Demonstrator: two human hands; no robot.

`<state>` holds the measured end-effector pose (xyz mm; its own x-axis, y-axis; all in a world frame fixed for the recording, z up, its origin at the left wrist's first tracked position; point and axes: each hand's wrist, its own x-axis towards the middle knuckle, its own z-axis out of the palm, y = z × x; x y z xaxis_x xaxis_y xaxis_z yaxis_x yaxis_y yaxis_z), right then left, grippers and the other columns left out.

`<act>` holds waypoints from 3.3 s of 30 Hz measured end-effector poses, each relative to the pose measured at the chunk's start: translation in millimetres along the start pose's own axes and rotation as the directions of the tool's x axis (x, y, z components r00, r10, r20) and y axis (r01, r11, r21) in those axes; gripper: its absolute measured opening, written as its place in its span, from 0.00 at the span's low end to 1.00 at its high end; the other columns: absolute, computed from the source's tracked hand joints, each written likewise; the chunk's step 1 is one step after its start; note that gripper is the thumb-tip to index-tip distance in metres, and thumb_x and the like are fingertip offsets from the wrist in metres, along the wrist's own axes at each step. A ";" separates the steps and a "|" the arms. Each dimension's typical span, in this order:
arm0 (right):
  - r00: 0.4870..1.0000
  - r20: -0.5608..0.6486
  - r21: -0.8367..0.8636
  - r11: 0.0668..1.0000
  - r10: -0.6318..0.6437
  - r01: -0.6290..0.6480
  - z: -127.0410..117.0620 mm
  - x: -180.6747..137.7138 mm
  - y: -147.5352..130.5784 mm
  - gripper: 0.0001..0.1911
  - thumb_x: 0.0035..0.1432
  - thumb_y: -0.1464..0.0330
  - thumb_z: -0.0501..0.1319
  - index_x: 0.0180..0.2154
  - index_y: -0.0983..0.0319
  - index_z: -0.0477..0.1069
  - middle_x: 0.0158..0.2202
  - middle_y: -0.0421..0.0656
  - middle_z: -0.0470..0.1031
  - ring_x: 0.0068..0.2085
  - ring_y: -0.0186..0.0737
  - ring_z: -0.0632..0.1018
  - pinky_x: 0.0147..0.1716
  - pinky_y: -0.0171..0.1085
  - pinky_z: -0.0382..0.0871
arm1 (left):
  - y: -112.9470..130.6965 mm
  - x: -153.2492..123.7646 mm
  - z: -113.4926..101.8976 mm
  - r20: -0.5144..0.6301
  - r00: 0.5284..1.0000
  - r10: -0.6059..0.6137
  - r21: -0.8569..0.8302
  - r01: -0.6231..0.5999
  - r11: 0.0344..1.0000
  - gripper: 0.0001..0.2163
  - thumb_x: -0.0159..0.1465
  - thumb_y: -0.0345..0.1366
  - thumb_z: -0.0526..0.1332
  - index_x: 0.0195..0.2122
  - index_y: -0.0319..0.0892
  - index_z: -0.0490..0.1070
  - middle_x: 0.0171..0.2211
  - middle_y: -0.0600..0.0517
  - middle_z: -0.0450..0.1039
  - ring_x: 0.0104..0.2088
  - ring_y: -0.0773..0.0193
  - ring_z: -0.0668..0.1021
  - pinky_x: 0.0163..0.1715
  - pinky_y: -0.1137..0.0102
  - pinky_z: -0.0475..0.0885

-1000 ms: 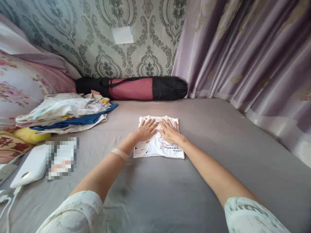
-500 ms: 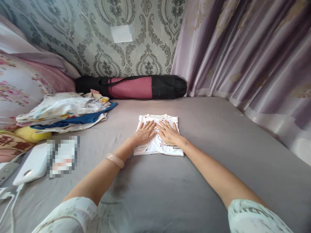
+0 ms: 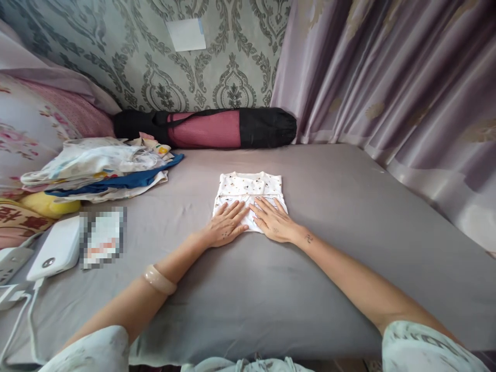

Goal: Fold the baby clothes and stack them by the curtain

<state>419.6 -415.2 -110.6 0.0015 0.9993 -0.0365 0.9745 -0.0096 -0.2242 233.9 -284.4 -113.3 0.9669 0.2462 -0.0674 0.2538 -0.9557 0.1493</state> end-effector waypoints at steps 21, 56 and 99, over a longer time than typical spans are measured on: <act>0.983 -0.174 0.092 0.994 -0.049 0.066 -6.9 -29.5 -28.4 0.19 0.64 0.62 0.55 0.54 0.59 0.69 0.57 0.47 0.66 0.57 0.47 0.66 0.57 0.43 0.58 | 14.6 -10.5 -8.6 -0.189 0.943 0.274 0.202 -0.235 0.951 0.16 0.72 0.36 0.45 0.40 0.39 0.72 0.39 0.45 0.71 0.39 0.59 0.73 0.42 0.65 0.68; 0.954 -0.186 0.106 0.960 -0.235 0.257 0.8 -30.6 24.9 0.34 0.59 0.83 0.45 0.64 0.55 0.59 0.64 0.44 0.61 0.64 0.41 0.62 0.63 0.48 0.59 | -38.8 -34.0 -6.5 -0.261 0.957 0.130 -0.121 -0.166 0.979 0.18 0.70 0.31 0.45 0.57 0.41 0.66 0.56 0.46 0.71 0.57 0.61 0.72 0.58 0.63 0.65; 0.991 0.039 0.222 0.966 0.130 -0.135 -81.8 49.1 54.3 0.16 0.60 0.70 0.56 0.45 0.53 0.78 0.39 0.38 0.81 0.41 0.41 0.78 0.41 0.32 0.66 | -53.2 49.7 -27.0 -0.272 0.771 -0.576 -0.352 0.478 0.805 0.17 0.67 0.38 0.50 0.52 0.44 0.71 0.45 0.45 0.77 0.47 0.54 0.77 0.43 0.67 0.70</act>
<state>491.0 -363.7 -44.9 0.1192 0.9875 -0.1031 0.8909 -0.1522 -0.4279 269.2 -216.9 -98.0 0.6064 0.7845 0.1298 0.6759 -0.5946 0.4354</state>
